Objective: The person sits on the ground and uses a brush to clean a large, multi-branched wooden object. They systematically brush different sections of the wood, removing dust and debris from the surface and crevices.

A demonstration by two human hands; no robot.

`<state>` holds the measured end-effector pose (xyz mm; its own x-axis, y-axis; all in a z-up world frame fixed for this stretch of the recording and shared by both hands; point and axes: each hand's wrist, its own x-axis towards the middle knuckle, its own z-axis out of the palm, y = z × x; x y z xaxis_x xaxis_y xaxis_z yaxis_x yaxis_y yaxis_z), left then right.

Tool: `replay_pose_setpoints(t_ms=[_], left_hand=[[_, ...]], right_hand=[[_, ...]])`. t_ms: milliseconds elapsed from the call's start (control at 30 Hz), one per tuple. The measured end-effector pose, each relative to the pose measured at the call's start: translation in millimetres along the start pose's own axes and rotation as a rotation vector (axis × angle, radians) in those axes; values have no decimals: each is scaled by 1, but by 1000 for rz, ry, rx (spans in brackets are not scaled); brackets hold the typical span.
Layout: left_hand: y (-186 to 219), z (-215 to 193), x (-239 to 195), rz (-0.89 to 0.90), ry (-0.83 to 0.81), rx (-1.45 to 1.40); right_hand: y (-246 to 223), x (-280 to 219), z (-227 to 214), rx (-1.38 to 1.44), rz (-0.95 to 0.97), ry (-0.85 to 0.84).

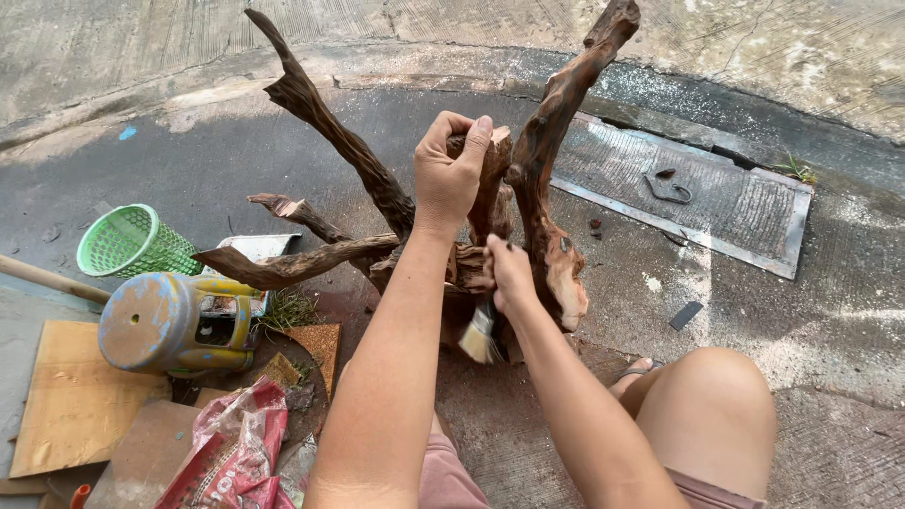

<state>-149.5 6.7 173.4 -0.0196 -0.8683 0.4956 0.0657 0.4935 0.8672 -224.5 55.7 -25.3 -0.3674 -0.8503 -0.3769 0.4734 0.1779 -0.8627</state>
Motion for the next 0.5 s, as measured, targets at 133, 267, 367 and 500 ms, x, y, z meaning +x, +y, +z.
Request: replay_pose_setpoints(t_ms=[133,267,367,500], left_hand=[[-8,-3,2,3,0,-18],[-1,-1,4,12,-3,-8],[0,1,-1,15,4,3],[-1,3,-2,13,8,-9]], right_hand=[[72,-10,-57,-453,65,-155],[14,-39,-44,-405,-63,-259],[-32,-9,-22,-227,-226,-102],[-87,6,17,-71,-400,5]])
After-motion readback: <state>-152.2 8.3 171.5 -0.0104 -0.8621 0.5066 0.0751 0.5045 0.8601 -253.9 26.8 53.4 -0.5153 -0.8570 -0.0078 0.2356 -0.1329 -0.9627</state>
